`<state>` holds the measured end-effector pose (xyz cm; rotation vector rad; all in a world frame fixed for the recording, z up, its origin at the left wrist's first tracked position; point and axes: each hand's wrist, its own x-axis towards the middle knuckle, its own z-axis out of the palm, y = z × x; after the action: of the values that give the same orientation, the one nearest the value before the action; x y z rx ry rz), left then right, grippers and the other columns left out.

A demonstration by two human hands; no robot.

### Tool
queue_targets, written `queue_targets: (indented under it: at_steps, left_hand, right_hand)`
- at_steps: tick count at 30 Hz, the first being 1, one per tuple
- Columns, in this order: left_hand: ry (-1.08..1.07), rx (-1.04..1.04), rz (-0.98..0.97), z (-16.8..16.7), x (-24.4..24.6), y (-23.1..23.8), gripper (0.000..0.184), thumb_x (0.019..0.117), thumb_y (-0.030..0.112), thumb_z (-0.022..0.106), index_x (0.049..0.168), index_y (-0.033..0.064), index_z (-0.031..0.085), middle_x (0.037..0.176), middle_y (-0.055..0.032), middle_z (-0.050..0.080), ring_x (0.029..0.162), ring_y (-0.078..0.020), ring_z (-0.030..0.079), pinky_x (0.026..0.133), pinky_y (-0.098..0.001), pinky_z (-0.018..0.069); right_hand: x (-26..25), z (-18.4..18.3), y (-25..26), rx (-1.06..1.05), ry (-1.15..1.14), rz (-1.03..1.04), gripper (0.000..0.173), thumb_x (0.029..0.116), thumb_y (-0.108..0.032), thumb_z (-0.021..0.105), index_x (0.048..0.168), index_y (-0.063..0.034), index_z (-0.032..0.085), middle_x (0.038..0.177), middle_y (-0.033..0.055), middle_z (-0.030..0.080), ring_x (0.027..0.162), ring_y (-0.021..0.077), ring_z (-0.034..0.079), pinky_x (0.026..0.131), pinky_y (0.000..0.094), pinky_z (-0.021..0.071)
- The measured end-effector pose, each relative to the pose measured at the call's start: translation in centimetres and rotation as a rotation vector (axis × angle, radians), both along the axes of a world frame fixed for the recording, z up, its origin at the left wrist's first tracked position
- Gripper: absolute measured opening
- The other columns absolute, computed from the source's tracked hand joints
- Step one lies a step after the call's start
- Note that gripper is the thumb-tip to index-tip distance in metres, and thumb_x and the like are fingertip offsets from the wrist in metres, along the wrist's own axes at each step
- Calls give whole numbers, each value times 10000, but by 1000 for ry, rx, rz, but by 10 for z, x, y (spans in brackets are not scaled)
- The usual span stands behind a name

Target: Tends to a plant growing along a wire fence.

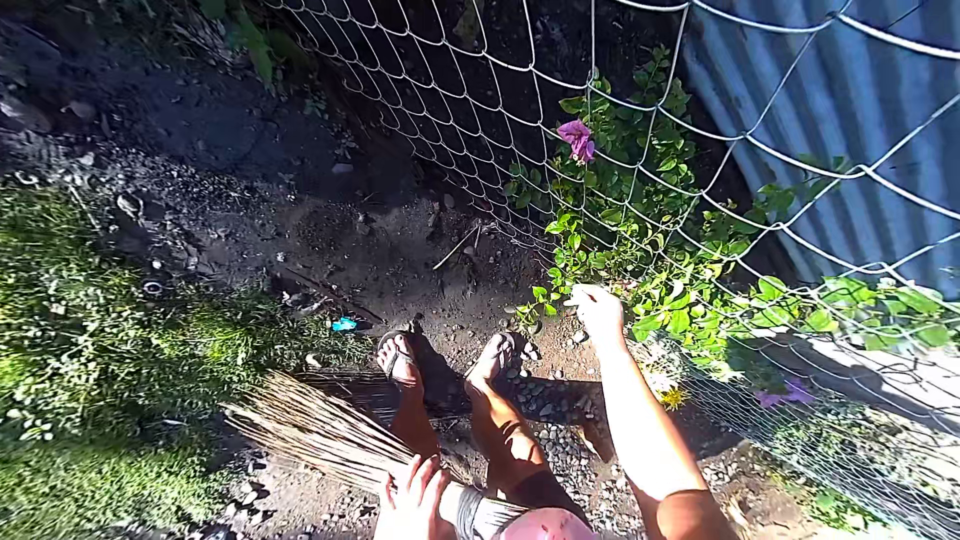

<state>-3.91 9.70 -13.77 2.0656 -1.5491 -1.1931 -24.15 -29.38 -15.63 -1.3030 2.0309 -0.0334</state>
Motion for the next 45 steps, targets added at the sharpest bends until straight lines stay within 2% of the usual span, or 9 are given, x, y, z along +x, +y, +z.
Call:
queue_targets:
  at_steps: [3,7,20,25,31,36,40,42,45]
  left_hand:
    - [1,5,-4,1,-1,0,488,708,157,791,1190,100,739,1304,-171,689,1330,-473,554,1066,-808,282]
    - [-34,-25,-23,-4,-1,5,484,696,215,781,1168,115,742,1282,-160,700,1308,-464,574,1048,-801,306]
    - [-31,-23,-22,-5,-5,10,437,722,99,741,1159,105,746,1276,-161,706,1299,-464,584,1044,-804,312]
    - [-10,-3,-32,0,-1,6,430,732,129,746,1161,99,745,1275,-180,703,1290,-480,585,1043,-808,304]
    - [22,39,-24,5,1,0,392,760,115,746,1148,65,757,1284,-198,700,1299,-494,576,1058,-808,294]
    - [21,37,-28,4,3,-2,395,762,146,743,1152,81,759,1293,-180,700,1302,-483,577,1053,-811,291]
    - [21,39,-31,6,5,-9,382,758,138,734,1132,65,760,1284,-186,702,1297,-485,580,1050,-804,300]
    - [22,43,-28,7,6,-11,365,771,122,714,1128,60,761,1285,-183,703,1296,-483,582,1050,-801,301]
    - [36,53,-34,7,8,-14,370,778,111,720,1143,65,754,1287,-189,701,1295,-494,579,1046,-811,299]
  right_hand:
    - [-7,-19,16,19,-270,-424,201,1044,-85,577,1177,36,668,817,71,660,560,80,550,540,227,490]
    - [5,-45,15,-42,-422,-726,215,1055,-159,577,1184,10,611,796,46,590,582,88,525,550,238,478]
    - [17,-110,-12,6,-358,-690,262,1003,-181,664,1199,-12,623,782,23,593,568,64,481,515,231,413]
    - [37,-124,-23,-10,-412,-848,202,1051,-216,584,1122,-28,595,784,9,557,584,55,493,527,213,436]
    - [70,-113,-37,-64,-637,-1128,397,1111,-266,447,1432,-34,414,1185,98,558,960,124,589,822,237,505]
    - [79,-121,-45,-216,-757,-1267,381,1102,-235,452,1421,-31,409,1232,120,567,1047,152,613,876,260,527]
    - [128,-49,-54,-231,-740,-1368,392,1123,-126,332,1505,-41,313,1415,113,467,1210,129,540,1002,215,444]
    - [129,-50,-56,-297,-781,-1428,374,1120,-105,314,1490,-50,317,1390,101,461,1215,129,532,1013,210,441]
    - [94,-116,-52,-462,-908,-1471,281,1108,-177,375,1359,-69,435,1216,82,553,1087,144,596,935,248,507]
